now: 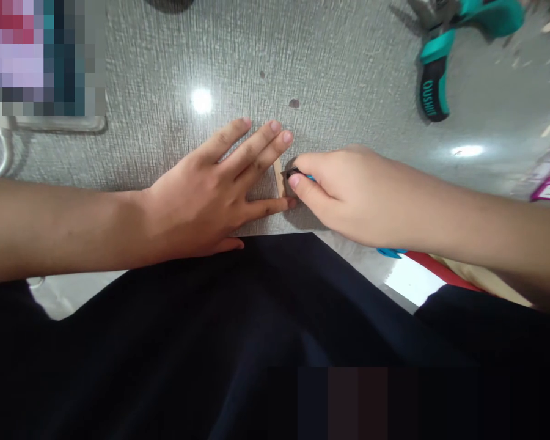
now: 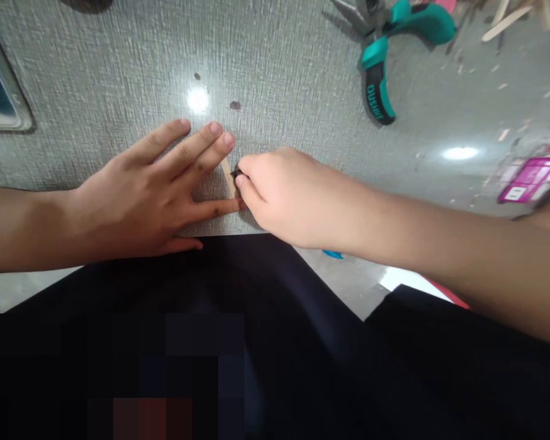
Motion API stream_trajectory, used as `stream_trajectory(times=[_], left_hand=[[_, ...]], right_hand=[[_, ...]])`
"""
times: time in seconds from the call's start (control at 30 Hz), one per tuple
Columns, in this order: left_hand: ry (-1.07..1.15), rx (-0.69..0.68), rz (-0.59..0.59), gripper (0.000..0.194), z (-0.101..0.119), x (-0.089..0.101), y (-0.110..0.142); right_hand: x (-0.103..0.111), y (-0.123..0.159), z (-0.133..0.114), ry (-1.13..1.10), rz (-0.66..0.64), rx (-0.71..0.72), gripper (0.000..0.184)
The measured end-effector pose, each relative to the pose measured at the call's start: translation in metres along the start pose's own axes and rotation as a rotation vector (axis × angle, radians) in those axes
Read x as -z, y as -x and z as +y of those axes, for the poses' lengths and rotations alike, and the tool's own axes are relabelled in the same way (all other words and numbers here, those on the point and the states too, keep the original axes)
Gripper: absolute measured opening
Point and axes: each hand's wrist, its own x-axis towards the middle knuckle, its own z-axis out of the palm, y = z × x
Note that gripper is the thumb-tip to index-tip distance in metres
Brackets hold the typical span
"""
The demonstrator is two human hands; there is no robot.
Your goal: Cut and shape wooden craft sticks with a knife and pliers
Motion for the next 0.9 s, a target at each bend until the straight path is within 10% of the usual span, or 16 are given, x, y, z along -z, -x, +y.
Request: stream_trajectory(times=[0.9], left_hand=[[-0.057, 0.033, 0.142, 0.087, 0.006, -0.01, -0.002]], right_hand=[[-0.005, -0.006, -0.036, 0.255, -0.118, -0.25, 0.016]])
